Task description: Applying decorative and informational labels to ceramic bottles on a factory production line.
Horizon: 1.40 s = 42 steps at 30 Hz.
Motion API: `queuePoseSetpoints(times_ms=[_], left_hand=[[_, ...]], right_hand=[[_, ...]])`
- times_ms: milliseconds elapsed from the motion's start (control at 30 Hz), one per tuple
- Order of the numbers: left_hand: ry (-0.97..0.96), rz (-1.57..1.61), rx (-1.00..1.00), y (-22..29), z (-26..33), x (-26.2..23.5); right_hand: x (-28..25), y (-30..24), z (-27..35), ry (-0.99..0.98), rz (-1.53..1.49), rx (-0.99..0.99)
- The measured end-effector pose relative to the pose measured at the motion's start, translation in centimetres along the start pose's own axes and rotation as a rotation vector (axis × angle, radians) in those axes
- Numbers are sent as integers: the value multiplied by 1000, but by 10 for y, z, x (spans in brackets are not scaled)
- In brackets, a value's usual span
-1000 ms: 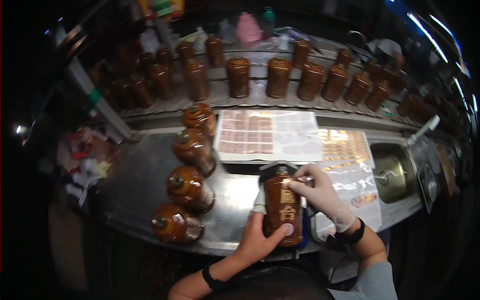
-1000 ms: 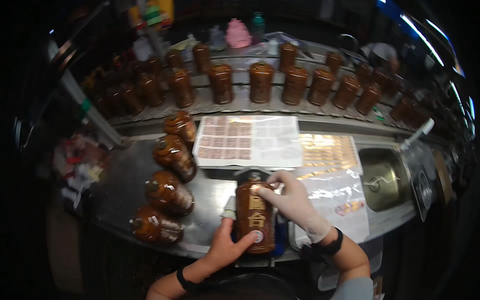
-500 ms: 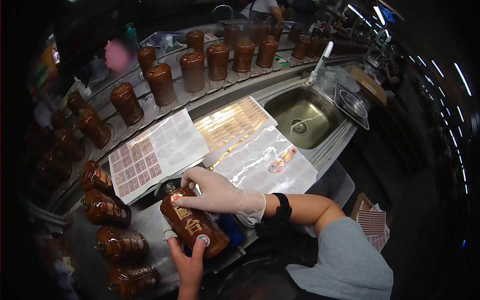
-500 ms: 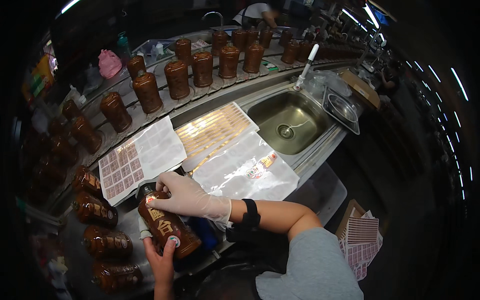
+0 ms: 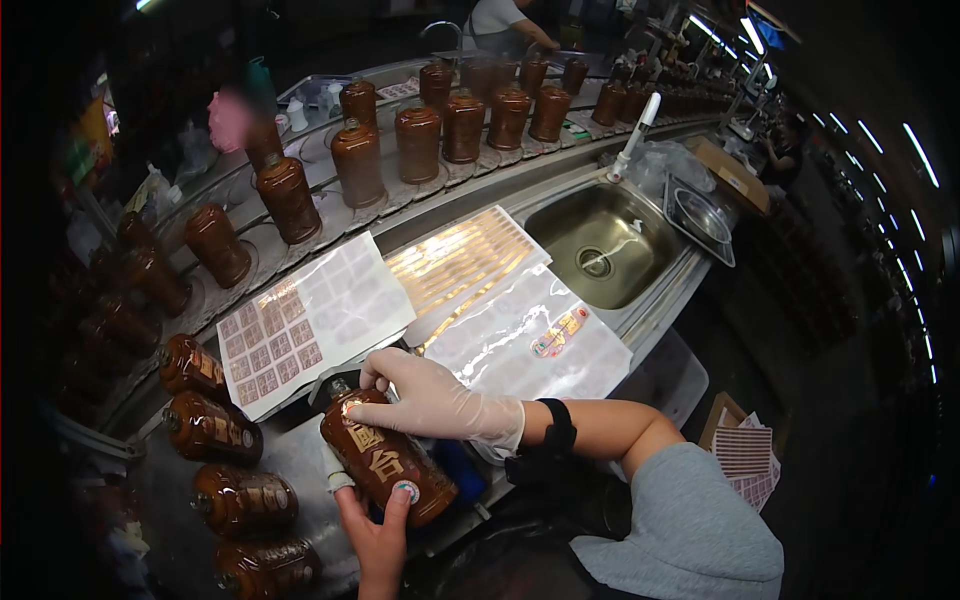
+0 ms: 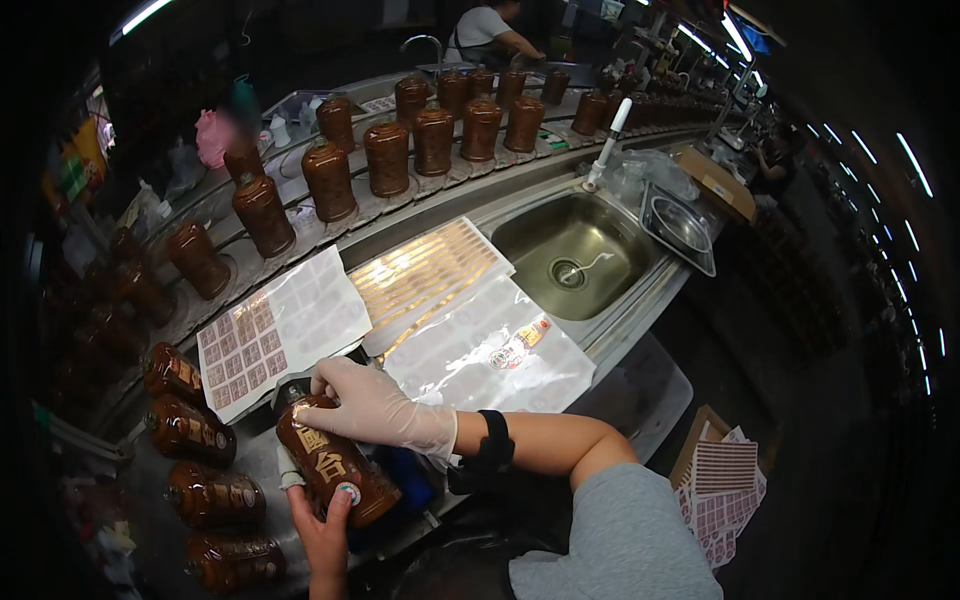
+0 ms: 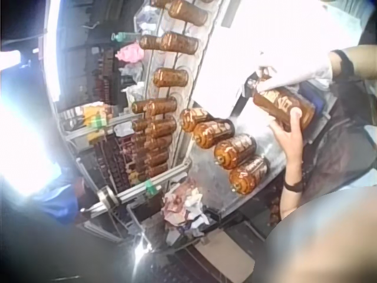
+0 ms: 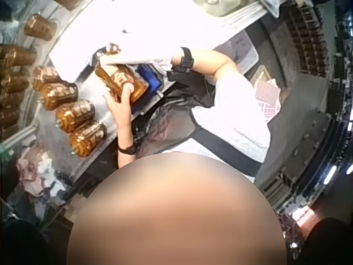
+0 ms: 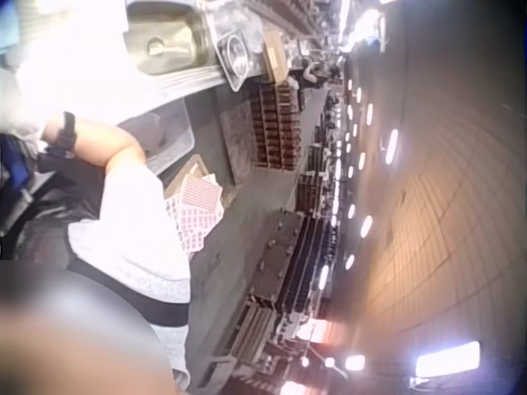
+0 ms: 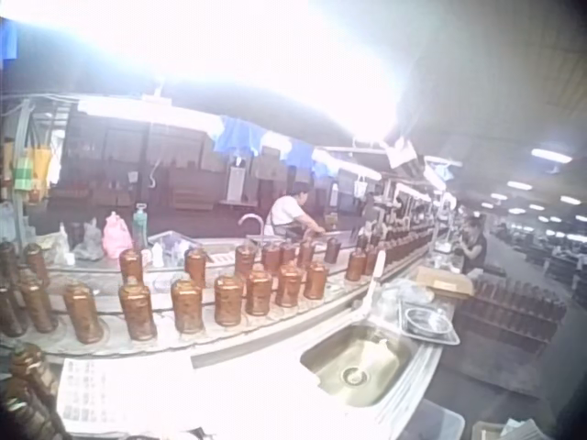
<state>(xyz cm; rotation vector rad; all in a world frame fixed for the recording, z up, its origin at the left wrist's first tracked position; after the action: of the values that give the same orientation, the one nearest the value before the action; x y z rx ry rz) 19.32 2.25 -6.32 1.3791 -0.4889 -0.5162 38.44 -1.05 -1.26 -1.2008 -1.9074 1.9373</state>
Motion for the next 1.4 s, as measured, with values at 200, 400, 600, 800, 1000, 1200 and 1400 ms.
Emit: queuePoseSetpoints(times_ms=[200,400,600,800,1000,1200,1400], left_hand=[[-7,-40,38,3,0,1],[4,-34,55,3,0,0],[-7,29,39,1,-5,-5],[-10,73,49,3,-9,-6],[-45,121,-15,-8,-11,-11],[-26,90,-6,-9,-9,-10],[3,70,20,-4,-8,-12]], right_hand=[[3,4,-1,14,10,2],[3,5,0,19,0,34],[4,13,5,73,-113,-41],[4,9,8,94,-95,-106],[5,5,11,87,-88,-100],[4,5,13,88,-110,-94],[9,6,15,107,-138,-91]])
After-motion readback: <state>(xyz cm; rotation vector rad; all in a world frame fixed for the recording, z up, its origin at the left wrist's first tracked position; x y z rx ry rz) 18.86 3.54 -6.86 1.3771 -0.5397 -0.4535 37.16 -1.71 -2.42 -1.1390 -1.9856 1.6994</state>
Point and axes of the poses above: each hand's wrist, its own z-axis away from the middle knuckle, its own x-axis out of the palm, y = z × x, the point moved 8 cm from there along -z, towards the middle knuckle, and after that the axes turned 11 degrees about y, right-handed, at the moved point
